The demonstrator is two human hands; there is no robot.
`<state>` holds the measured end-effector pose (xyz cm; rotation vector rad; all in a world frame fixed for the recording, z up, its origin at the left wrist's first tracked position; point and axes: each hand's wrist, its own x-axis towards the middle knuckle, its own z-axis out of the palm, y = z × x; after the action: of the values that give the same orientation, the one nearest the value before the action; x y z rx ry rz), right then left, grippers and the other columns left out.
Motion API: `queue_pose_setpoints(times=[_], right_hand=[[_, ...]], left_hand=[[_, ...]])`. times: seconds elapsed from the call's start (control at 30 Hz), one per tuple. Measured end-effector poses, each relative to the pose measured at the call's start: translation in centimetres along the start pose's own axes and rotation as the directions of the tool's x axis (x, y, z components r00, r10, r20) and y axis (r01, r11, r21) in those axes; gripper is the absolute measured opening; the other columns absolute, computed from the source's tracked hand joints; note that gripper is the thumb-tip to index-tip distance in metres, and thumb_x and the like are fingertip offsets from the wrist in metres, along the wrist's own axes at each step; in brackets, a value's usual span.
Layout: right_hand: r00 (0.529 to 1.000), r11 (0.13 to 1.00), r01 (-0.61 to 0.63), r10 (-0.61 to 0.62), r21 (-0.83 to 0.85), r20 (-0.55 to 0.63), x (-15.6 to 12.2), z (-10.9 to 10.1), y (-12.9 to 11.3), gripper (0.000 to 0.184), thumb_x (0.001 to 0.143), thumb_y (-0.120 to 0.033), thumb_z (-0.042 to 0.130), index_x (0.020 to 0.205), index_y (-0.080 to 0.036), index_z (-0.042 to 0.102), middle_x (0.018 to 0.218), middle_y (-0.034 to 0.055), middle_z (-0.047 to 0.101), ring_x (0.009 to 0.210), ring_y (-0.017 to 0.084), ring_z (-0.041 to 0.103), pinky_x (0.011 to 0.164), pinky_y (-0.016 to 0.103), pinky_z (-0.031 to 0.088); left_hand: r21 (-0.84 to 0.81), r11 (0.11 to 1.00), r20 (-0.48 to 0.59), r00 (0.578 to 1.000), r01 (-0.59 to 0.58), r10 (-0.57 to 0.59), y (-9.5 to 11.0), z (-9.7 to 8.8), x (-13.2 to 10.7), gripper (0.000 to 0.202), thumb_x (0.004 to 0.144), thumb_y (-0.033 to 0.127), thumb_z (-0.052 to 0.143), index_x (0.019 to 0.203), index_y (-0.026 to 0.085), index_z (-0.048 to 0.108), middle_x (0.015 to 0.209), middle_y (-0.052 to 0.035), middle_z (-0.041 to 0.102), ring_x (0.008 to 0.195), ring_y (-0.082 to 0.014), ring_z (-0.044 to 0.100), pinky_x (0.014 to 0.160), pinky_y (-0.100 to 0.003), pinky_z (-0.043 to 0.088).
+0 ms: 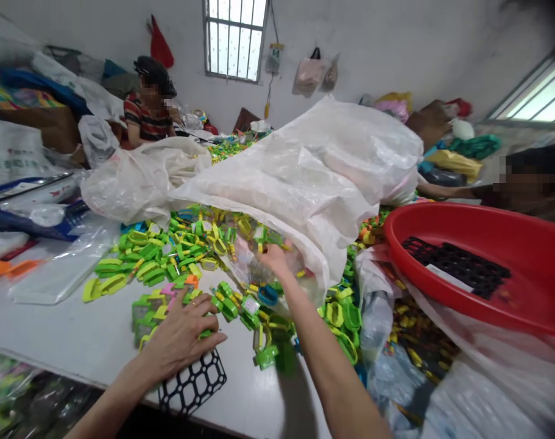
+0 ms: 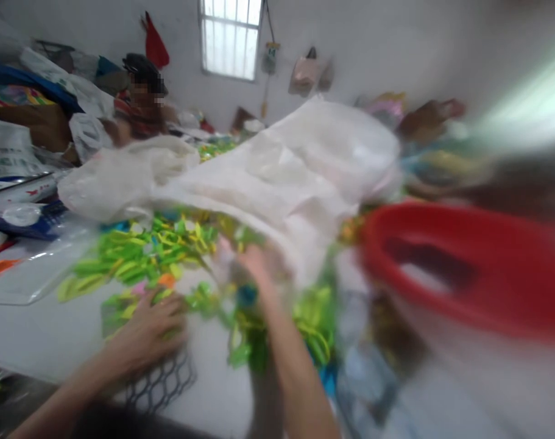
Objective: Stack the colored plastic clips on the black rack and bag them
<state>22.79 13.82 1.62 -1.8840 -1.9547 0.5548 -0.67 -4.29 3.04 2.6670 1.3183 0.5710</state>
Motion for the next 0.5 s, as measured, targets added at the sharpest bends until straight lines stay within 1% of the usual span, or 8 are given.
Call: queue_pose_setpoints(times=[0.07,0.13,0.17,0.23,0.3,0.37,0.43,0.5], right_hand=[[0.994,0.997,0.055,-0.050,-0.050,0.097,-1.4,-0.8,1.1,0.015,0.082,-0.024,0.062,0.076,-0.012,0.069,0.068,0.0035,0.066,0.060,0.014,0.056,0.055,0.022,0.035],[0.985,0.990,0.090,-0.072,-0.107,0.156,-2.7,-1.6,1.2,0.016,0.081,-0.023,0.064,0.072,-0.012,0.069,0.066,0.0050,0.065,0.061,0.016,0.056,0.057,0.024,0.037],[0.986,0.983,0.097,-0.073,-0.157,0.148,-3.2,-2.0,0.9,0.016,0.082,-0.023,0.064,0.072,-0.011,0.069,0.068,0.0076,0.066,0.064,0.018,0.059,0.060,0.025,0.040],[0.992,0.945,0.117,-0.096,-0.304,0.084,-3.7,-2.6,-0.4,0.016,0.085,-0.021,0.061,0.080,-0.009,0.070,0.080,0.0152,0.069,0.078,0.025,0.063,0.072,0.031,0.045],[0.988,0.891,0.137,-0.154,-0.433,-0.002,-3.4,-2.9,-2.3,0.021,0.091,-0.019,0.053,0.094,-0.007,0.070,0.095,0.0218,0.069,0.092,0.030,0.064,0.083,0.037,0.046],[0.979,0.872,0.153,-0.199,-0.464,-0.050,-2.3,-2.8,-4.4,0.027,0.095,-0.015,0.044,0.107,-0.005,0.067,0.106,0.0236,0.068,0.100,0.030,0.063,0.086,0.038,0.047],[0.978,0.883,0.165,-0.203,-0.440,-0.040,-0.8,-2.3,-6.1,0.029,0.094,-0.012,0.042,0.109,-0.004,0.065,0.108,0.0230,0.067,0.102,0.029,0.063,0.085,0.036,0.048],[0.981,0.896,0.175,-0.193,-0.407,-0.002,0.6,-1.7,-7.0,0.027,0.093,-0.011,0.043,0.107,-0.002,0.065,0.108,0.0237,0.067,0.104,0.029,0.063,0.086,0.035,0.048]], left_hand=[[0.030,1.000,-0.033,0.999,-0.003,0.004,-0.4,0.2,0.0,0.032,0.097,0.041,0.049,0.075,0.024,0.063,0.093,0.0002,0.067,0.109,-0.0235,0.056,0.112,-0.056,0.018],[0.070,0.998,-0.070,0.998,0.007,-0.002,-0.8,0.3,0.0,0.034,0.098,0.041,0.045,0.074,0.024,0.062,0.093,-0.0001,0.067,0.109,-0.0243,0.055,0.111,-0.056,0.019],[0.086,0.996,-0.080,0.997,0.012,-0.005,-1.0,0.3,0.0,0.034,0.098,0.041,0.044,0.074,0.024,0.061,0.093,-0.0002,0.067,0.108,-0.0245,0.055,0.110,-0.056,0.019],[0.107,0.994,-0.086,0.996,0.028,-0.018,-1.3,0.3,-0.1,0.032,0.098,0.038,0.044,0.075,0.024,0.060,0.094,-0.0002,0.068,0.107,-0.0240,0.055,0.109,-0.056,0.019],[0.121,0.992,-0.082,0.996,0.042,-0.032,-1.3,0.1,-0.1,0.029,0.096,0.035,0.044,0.075,0.024,0.060,0.095,-0.0006,0.068,0.106,-0.0231,0.055,0.108,-0.056,0.019],[0.131,0.990,-0.062,0.997,0.058,-0.050,-1.2,-0.3,0.0,0.026,0.095,0.033,0.046,0.075,0.023,0.060,0.097,-0.0016,0.068,0.108,-0.0232,0.054,0.108,-0.056,0.019],[0.138,0.988,-0.026,0.997,0.077,-0.074,-1.0,-0.8,0.1,0.025,0.095,0.032,0.047,0.075,0.022,0.060,0.099,-0.0026,0.069,0.107,-0.0236,0.055,0.107,-0.056,0.021],[0.140,0.985,0.024,0.995,0.096,-0.101,-0.7,-1.3,0.2,0.026,0.095,0.034,0.048,0.076,0.022,0.062,0.101,-0.0034,0.069,0.107,-0.0240,0.056,0.106,-0.056,0.023]])
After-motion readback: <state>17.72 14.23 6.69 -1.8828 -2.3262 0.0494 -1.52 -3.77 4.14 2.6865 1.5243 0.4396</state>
